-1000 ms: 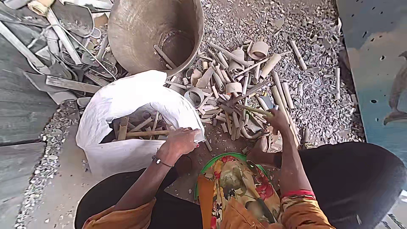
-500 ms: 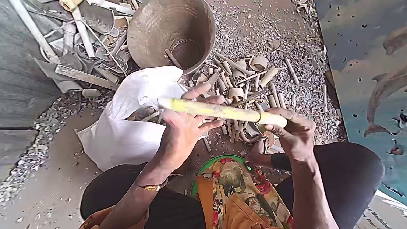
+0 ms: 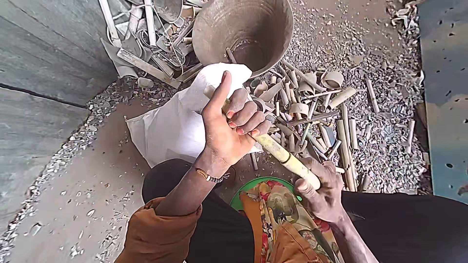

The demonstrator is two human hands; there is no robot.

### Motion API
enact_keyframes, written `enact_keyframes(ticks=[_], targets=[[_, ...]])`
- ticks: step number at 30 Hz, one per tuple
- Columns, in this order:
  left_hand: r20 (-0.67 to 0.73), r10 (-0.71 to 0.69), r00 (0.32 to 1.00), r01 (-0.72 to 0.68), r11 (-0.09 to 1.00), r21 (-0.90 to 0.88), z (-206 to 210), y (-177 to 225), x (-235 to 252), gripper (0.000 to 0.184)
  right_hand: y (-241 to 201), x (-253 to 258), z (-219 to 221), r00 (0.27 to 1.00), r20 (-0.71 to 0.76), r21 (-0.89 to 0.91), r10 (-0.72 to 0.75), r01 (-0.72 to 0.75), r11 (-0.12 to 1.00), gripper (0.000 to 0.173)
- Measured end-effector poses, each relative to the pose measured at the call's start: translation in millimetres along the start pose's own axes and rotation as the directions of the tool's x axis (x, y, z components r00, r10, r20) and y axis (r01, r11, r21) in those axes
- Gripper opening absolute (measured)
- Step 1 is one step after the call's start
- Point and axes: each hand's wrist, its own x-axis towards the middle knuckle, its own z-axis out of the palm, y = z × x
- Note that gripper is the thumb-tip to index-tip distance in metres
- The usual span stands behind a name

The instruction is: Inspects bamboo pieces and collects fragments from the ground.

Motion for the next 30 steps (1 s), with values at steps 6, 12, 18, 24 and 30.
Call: enact_keyframes(ticks=[6,12,18,24,30], targets=[[0.085,0.188,0.979,-0.197,0.974,0.116,-5.5,8.5,-0.1,0.055,5.1,-1.0,-10.0,0.881,0.044,0.545,0.471,-0.416,0.728,0.030],[-0.082,0.296,0.952,-0.273,0.937,0.219,-14.2,37.2,1.0,0.050,9.2,-6.0,-46.0,0.688,-0.086,0.607,0.720,-0.537,0.585,0.026],[-0.010,0.283,0.959,-0.269,0.923,0.275,-6.0,31.1,-5.1,0.045,13.7,-17.4,-50.3,0.626,0.020,0.707,0.779,-0.559,0.432,0.029],[-0.013,0.323,0.946,-0.298,0.889,0.349,-1.9,32.7,-7.9,0.044,12.0,-16.6,-48.1,0.610,0.057,0.743,0.790,-0.555,0.375,0.022],[0.300,0.319,0.899,-0.348,0.108,0.931,-9.3,23.9,-10.7,0.044,12.4,-17.0,-55.4,0.595,0.236,0.891,0.769,-0.447,0.072,0.043]])
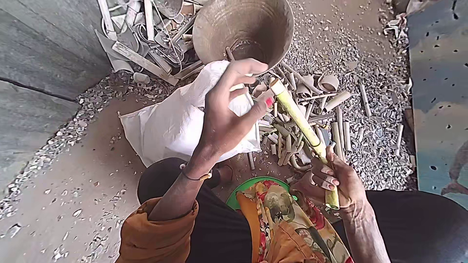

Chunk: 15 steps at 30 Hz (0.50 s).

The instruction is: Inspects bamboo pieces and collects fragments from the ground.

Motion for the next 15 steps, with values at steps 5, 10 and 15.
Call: enact_keyframes(ticks=[5,10,15], targets=[[0.076,0.069,0.995,-0.070,0.997,0.014,29.8,-7.0,2.0,0.083,6.6,1.5,-3.5,0.963,0.199,0.113,0.182,-0.207,0.972,0.038],[-0.010,0.199,0.980,-0.199,0.980,0.009,26.9,-4.6,3.2,0.070,19.8,5.5,-5.5,0.932,0.278,0.139,0.233,-0.279,0.950,0.038],[-0.027,0.201,0.979,-0.202,0.979,-0.006,23.0,-0.3,2.2,0.057,18.3,3.7,-4.8,0.938,0.260,0.142,0.231,-0.274,0.951,0.037]])
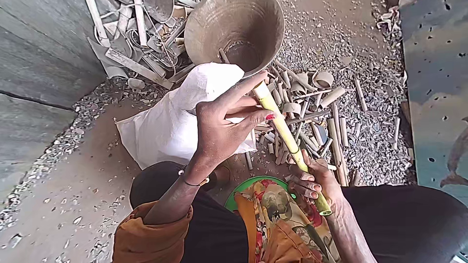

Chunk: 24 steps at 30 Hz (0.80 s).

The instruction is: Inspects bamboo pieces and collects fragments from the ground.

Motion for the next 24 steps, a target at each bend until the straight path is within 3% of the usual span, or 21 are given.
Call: enact_keyframes(ticks=[8,14,17,20,22,24], targets=[[0.051,-0.052,0.997,0.048,0.997,0.062,-5.4,5.1,-5.1,0.050,1.3,0.2,2.0,0.999,-0.038,0.010,0.005,-0.004,1.000,0.040],[0.034,-0.061,0.998,0.060,0.998,0.010,-4.8,4.1,-3.2,0.040,2.0,2.3,-0.7,0.999,-0.033,0.024,0.014,-0.014,1.000,0.040],[0.071,-0.148,0.986,0.140,0.985,0.101,-6.0,4.0,0.6,0.035,-2.2,0.9,5.3,0.973,-0.207,-0.139,-0.104,0.076,0.987,0.048],[0.143,-0.352,0.925,0.242,0.837,0.490,-9.8,-7.7,7.3,0.052,-24.0,-6.1,2.5,0.796,-0.410,-0.501,-0.445,0.211,0.839,0.047],[0.280,-0.518,0.808,0.194,0.683,0.704,-17.3,-17.2,6.8,0.064,-42.3,-10.5,-8.9,0.584,-0.454,-0.709,-0.673,0.222,0.670,0.035],[0.424,-0.655,0.626,0.081,0.595,0.800,-24.1,-33.6,-9.6,0.058,-55.7,-17.8,-27.8,0.412,-0.406,-0.868,-0.815,0.105,0.486,0.019]])
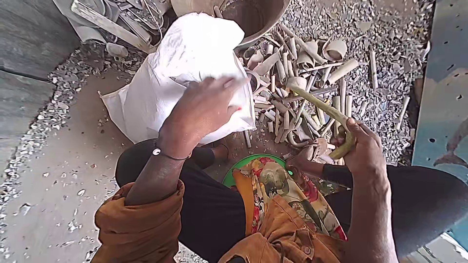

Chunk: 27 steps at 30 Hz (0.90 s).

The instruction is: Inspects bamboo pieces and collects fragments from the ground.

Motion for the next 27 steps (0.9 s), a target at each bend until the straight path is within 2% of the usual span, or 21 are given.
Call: enact_keyframes(ticks=[1,3,4,5,7,9,11,12,13,14,16,17,19,21,23,25,27], targets=[[0.153,-0.058,0.987,0.049,0.997,0.061,10.6,-2.9,-0.9,0.054,4.5,4.6,-8.6,0.997,-0.034,-0.151,-0.063,0.057,0.987,0.020],[0.383,-0.225,0.896,0.156,0.967,0.203,27.6,7.1,0.8,0.056,10.3,10.0,-19.4,0.988,-0.034,-0.421,-0.152,0.124,0.899,0.029],[0.388,-0.266,0.883,0.179,0.953,0.246,34.8,15.7,1.2,0.057,10.2,13.0,-19.4,0.984,-0.012,-0.485,-0.178,0.150,0.862,0.030],[0.346,-0.275,0.897,0.187,0.946,0.266,41.4,23.6,0.6,0.057,8.6,15.4,-15.5,0.980,0.025,-0.508,-0.196,0.181,0.842,0.030],[0.295,-0.281,0.913,0.168,0.919,0.356,45.0,38.6,-0.2,0.043,2.6,18.9,4.0,0.968,0.144,-0.488,-0.205,0.249,0.837,0.030],[0.347,-0.299,0.889,0.147,0.904,0.401,43.2,48.0,0.0,0.019,-4.3,21.0,42.8,0.920,0.338,-0.406,-0.200,0.334,0.851,0.028],[0.499,-0.301,0.812,0.113,0.921,0.372,41.7,52.5,2.1,0.013,-3.5,26.2,94.6,0.777,0.581,-0.242,-0.241,0.447,0.861,0.024],[0.571,-0.291,0.767,0.088,0.930,0.356,41.4,54.2,4.9,0.012,-2.0,34.5,125.2,0.691,0.665,-0.144,-0.284,0.492,0.858,0.028],[0.615,-0.281,0.737,0.071,0.937,0.342,42.0,55.9,6.5,0.012,0.1,40.9,151.8,0.640,0.700,-0.083,-0.316,0.513,0.854,0.035],[0.632,-0.277,0.723,0.066,0.940,0.335,42.6,57.5,7.1,0.014,3.6,45.9,171.6,0.646,0.690,-0.058,-0.328,0.501,0.864,0.037],[0.643,-0.272,0.716,0.070,0.944,0.321,41.5,57.8,7.2,0.017,14.8,53.6,189.2,0.754,0.577,-0.068,-0.313,0.426,0.902,0.027],[0.655,-0.262,0.709,0.065,0.949,0.309,41.0,55.0,7.6,0.018,23.6,57.0,187.2,0.814,0.512,-0.119,-0.274,0.383,0.916,0.022],[0.701,-0.241,0.672,0.051,0.959,0.280,38.3,48.6,9.5,0.020,44.6,61.6,161.1,0.882,0.449,-0.336,-0.140,0.312,0.889,0.024],[0.731,-0.233,0.641,0.038,0.961,0.272,33.8,45.0,10.7,0.019,78.6,72.0,126.9,0.912,0.409,-0.534,-0.025,0.262,0.804,0.028],[0.737,-0.224,0.638,0.020,0.961,0.275,28.2,45.6,9.7,0.019,110.9,91.9,101.3,0.934,0.327,-0.703,0.141,0.141,0.697,0.030],[0.728,-0.198,0.656,-0.009,0.963,0.270,23.3,46.3,7.9,0.020,139.9,105.8,76.6,0.935,0.211,-0.790,0.284,-0.009,0.613,0.036],[0.711,-0.169,0.682,-0.034,0.964,0.262,23.1,41.7,7.8,0.020,170.1,116.7,56.5,0.948,0.080,-0.805,0.308,-0.121,0.581,0.053]])
